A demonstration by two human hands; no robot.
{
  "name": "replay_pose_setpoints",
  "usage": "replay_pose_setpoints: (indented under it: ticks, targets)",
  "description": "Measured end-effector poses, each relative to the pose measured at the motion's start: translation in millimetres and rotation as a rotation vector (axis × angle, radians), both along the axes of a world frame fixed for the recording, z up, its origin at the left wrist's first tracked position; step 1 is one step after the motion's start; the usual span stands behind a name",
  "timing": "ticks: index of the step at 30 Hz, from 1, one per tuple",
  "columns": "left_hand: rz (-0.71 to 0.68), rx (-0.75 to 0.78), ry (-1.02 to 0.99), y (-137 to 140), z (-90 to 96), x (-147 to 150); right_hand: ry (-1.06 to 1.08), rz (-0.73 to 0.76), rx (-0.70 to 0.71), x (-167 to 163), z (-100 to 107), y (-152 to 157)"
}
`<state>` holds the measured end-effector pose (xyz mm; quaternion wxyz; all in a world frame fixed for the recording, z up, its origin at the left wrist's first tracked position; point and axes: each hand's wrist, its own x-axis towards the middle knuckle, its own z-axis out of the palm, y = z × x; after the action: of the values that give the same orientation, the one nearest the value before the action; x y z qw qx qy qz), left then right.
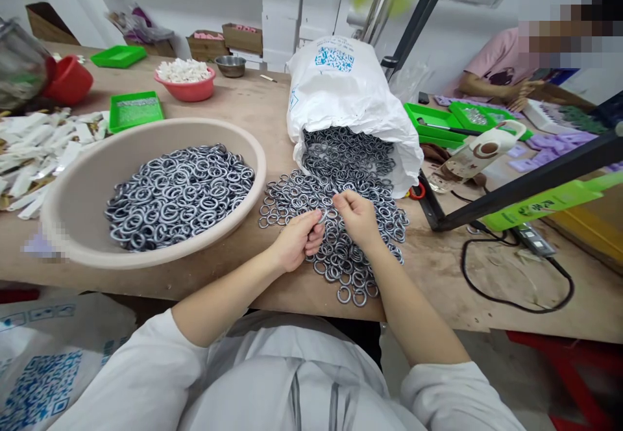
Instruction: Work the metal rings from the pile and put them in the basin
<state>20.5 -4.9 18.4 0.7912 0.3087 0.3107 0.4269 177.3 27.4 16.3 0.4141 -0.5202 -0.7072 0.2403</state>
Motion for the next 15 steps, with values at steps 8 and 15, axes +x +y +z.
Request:
replay_pose_setpoints:
  ticks: [8, 15]
  targets:
    - [0.115, 0.006, -0.014, 7, -1.5, -5, -0.062, -0.097, -0.088, 8, -2, 19]
    - [0.338, -0.205, -0.019, 19, 1.8, -14, -0.711, -0.122, -0.223, -16, 5, 51]
